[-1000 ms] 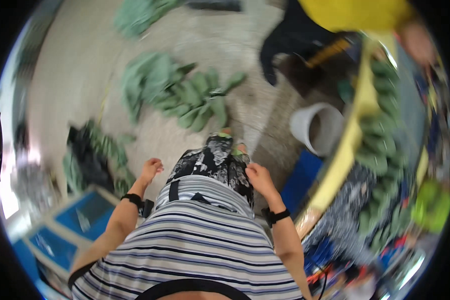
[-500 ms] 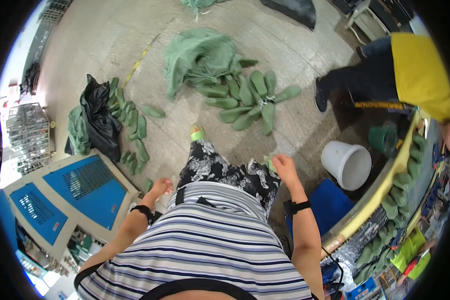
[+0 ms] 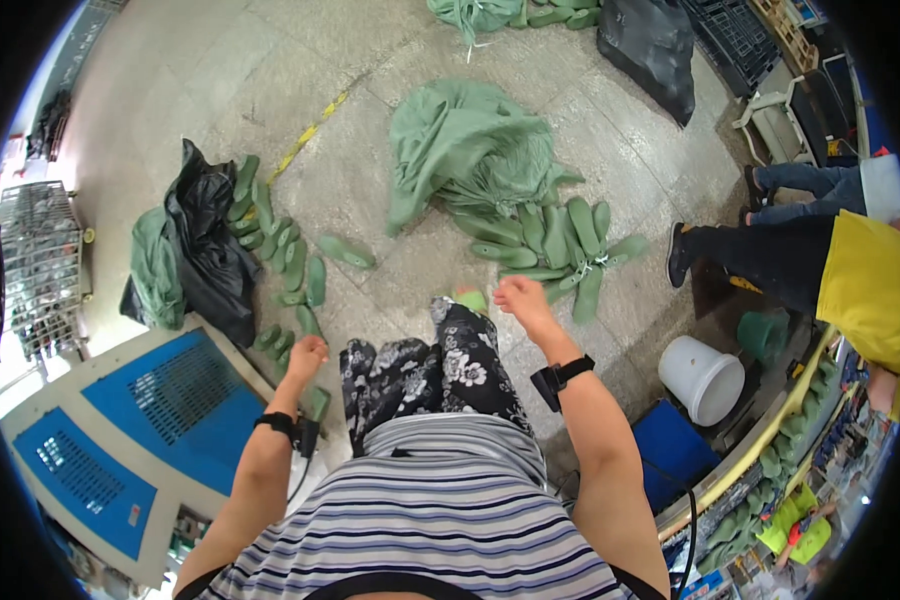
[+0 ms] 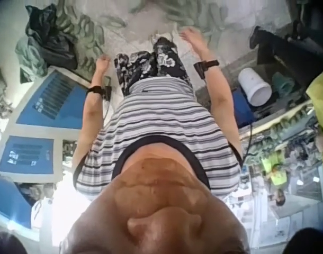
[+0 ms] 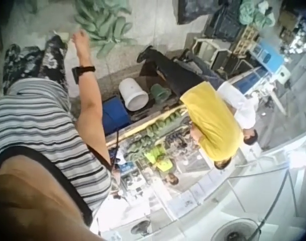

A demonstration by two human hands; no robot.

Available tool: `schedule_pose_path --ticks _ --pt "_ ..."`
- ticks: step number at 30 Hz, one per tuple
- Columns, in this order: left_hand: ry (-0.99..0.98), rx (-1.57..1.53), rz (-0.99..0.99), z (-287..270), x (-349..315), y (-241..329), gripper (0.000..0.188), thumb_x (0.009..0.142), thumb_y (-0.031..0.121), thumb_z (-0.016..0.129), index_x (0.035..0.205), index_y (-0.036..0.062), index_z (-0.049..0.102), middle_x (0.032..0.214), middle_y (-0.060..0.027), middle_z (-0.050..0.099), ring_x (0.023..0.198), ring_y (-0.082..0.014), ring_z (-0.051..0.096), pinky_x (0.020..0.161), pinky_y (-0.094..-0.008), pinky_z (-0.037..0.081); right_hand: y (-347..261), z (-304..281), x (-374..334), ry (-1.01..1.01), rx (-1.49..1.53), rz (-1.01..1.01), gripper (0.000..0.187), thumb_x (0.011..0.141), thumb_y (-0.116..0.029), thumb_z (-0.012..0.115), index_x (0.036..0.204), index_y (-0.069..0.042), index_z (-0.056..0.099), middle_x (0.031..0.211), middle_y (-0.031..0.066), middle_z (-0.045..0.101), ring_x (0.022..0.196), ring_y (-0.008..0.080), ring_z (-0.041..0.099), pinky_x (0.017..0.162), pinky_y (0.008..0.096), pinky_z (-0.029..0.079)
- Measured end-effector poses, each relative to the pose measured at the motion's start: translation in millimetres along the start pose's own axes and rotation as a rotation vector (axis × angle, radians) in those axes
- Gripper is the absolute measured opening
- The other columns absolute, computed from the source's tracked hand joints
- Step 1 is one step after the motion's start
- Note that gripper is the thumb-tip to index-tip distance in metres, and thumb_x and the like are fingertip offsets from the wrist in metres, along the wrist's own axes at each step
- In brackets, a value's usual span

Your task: The recorder organizes green plastic shoe lasts from a bag and floor onto a workbench in a shoe manufacturing facility.

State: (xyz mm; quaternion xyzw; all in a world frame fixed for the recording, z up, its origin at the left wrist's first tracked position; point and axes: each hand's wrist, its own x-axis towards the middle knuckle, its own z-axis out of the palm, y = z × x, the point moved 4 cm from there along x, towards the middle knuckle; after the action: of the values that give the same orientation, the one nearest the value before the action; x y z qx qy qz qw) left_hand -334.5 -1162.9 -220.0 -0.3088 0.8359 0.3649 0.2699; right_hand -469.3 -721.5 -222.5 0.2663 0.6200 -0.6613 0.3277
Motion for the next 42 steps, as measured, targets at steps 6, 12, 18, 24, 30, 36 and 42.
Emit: schedule_pose_path --ticks 6,12,18,24,30,36,42 --pt "-0.237 -0.085 0.025 18.0 32.8 46.1 0.016 0.084 0.011 0.052 0.093 -0.0007 0.059 0.069 -0.0052 0.06 0.067 -0.0127 0.056 0.062 -0.0269 0.045 6.5 50.1 119.0 -0.088 -0.133 0.143 0.036 0.088 -0.031 0.054 0.108 0.0 0.054 0.095 0.0094 0.062 0.082 0.0157 0.06 0.071 0.0267 0.048" --pt "-0.281 -0.002 0.023 -8.9 127.2 -3.1 0.012 0.084 0.008 0.049 0.079 0.0014 0.058 0.066 -0.0032 0.057 0.063 -0.0109 0.052 0.059 -0.0264 0.044 -5.6 136.7 239.4 -0.399 -0.067 0.292 0.044 0.087 -0.039 0.055 0.11 -0.002 0.051 0.103 0.0116 0.057 0.096 0.0192 0.055 0.078 0.0333 0.046" --pt "-0.152 -0.086 -0.054 -73.8 249.5 59.0 0.012 0.081 0.005 0.05 0.084 -0.0008 0.06 0.066 -0.0065 0.061 0.061 -0.0137 0.056 0.058 -0.027 0.044 -67.8 199.8 295.6 -0.343 0.052 0.387 0.057 0.087 -0.043 0.055 0.119 0.003 0.044 0.112 0.0158 0.053 0.103 0.0249 0.052 0.084 0.0398 0.046" --pt "-0.313 -0.219 -0.169 -61.2 392.7 139.8 0.019 0.086 0.013 0.055 0.099 -0.0004 0.056 0.078 -0.0032 0.059 0.068 -0.0105 0.056 0.062 -0.0242 0.044 -37.0 210.2 410.2 -0.005 0.24 0.334 0.06 0.084 -0.038 0.06 0.121 0.006 0.043 0.118 0.0192 0.051 0.109 0.0265 0.05 0.088 0.0373 0.044" --pt "-0.528 -0.123 -0.29 -22.4 474.0 116.9 0.019 0.082 0.01 0.057 0.097 -0.003 0.055 0.074 -0.0041 0.058 0.067 -0.0108 0.054 0.062 -0.0234 0.043 56.7 139.3 539.9 0.451 0.138 0.307 0.077 0.07 -0.035 0.074 0.116 0.017 0.04 0.116 0.028 0.05 0.11 0.0325 0.051 0.093 0.038 0.04" --pt "-0.425 0.209 -0.323 -75.7 508.1 78.0 0.018 0.084 0.012 0.054 0.095 -0.0017 0.057 0.074 -0.0036 0.059 0.059 -0.0101 0.051 0.054 -0.024 0.04 57.9 163.7 564.8 0.709 0.075 0.598 0.035 0.08 -0.011 0.056 0.107 0.008 0.043 0.106 0.0284 0.055 0.103 0.0406 0.053 0.089 0.0437 0.043" --pt "-0.492 0.316 -0.074 -15.0 587.9 145.3 0.027 0.087 0.029 0.054 0.097 0.0047 0.059 0.076 -0.0012 0.059 0.067 -0.0092 0.055 0.062 -0.0224 0.042 33.1 172.4 491.6 0.714 0.365 0.166 0.03 0.083 -0.019 0.056 0.091 0.01 0.055 0.089 0.0263 0.06 0.086 0.0372 0.058 0.078 0.0405 0.044"
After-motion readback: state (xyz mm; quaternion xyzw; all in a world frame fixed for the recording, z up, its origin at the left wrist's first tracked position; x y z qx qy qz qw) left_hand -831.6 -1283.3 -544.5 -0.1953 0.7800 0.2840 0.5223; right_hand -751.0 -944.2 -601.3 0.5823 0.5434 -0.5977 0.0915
